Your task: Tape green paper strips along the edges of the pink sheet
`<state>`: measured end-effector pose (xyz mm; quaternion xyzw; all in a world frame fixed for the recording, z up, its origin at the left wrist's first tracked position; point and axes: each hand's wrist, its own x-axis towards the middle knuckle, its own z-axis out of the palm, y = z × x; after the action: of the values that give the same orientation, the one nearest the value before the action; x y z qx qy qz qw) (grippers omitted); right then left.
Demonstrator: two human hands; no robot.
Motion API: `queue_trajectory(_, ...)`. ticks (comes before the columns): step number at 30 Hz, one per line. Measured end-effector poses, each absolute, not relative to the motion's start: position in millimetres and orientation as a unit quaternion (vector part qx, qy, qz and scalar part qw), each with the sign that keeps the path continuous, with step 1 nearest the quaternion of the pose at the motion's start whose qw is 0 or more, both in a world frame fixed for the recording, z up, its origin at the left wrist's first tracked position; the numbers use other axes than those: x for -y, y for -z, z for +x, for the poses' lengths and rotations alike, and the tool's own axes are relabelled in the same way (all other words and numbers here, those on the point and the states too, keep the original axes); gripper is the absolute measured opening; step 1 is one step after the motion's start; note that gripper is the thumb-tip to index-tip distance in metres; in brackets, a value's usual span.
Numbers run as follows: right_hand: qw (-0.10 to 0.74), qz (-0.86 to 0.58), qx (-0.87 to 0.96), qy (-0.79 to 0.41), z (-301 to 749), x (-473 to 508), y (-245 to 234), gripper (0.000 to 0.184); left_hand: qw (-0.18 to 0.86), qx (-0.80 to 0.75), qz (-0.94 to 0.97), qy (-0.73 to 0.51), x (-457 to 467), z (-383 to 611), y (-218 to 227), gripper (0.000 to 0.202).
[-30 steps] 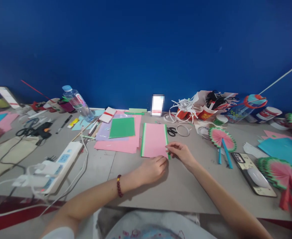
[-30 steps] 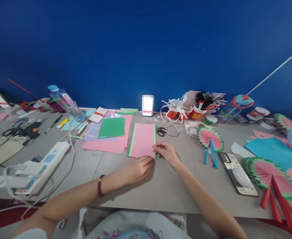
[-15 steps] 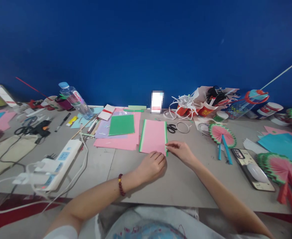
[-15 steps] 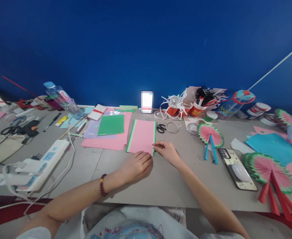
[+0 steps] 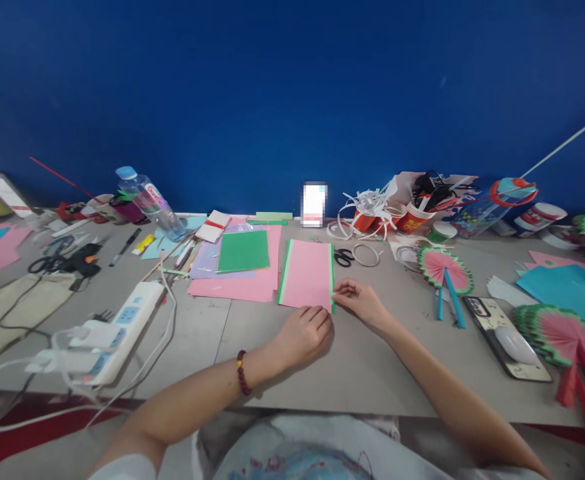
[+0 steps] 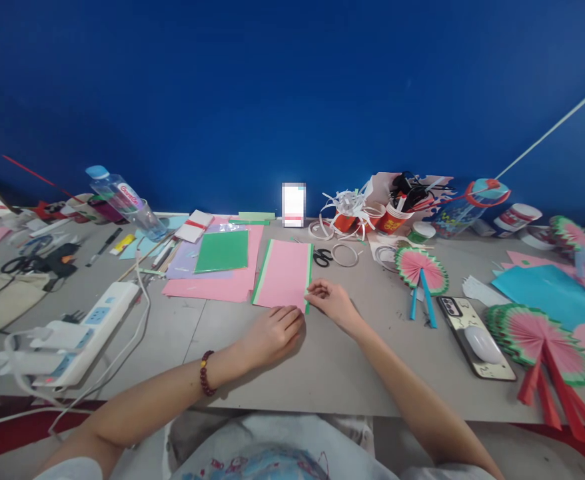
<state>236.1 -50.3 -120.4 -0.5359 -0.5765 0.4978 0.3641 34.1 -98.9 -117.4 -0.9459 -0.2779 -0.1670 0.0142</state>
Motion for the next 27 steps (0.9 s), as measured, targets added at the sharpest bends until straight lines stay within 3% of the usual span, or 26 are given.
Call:
queue_trajectory(14, 0.330, -0.524, 0.604, -0.502, 236.2, 52.1, 121.5, 0.024, 0.030, 0.279, -0.943, 0.178, 99.6, 35.1, 118.5, 0.028)
queue_trajectory(27, 0.277, -0.529, 0.604, -0.528, 233.5, 55.8, 120.5, 0.026, 0.030, 0.277, -0.943, 0.184, 99.2, 35.1, 123.0, 0.029)
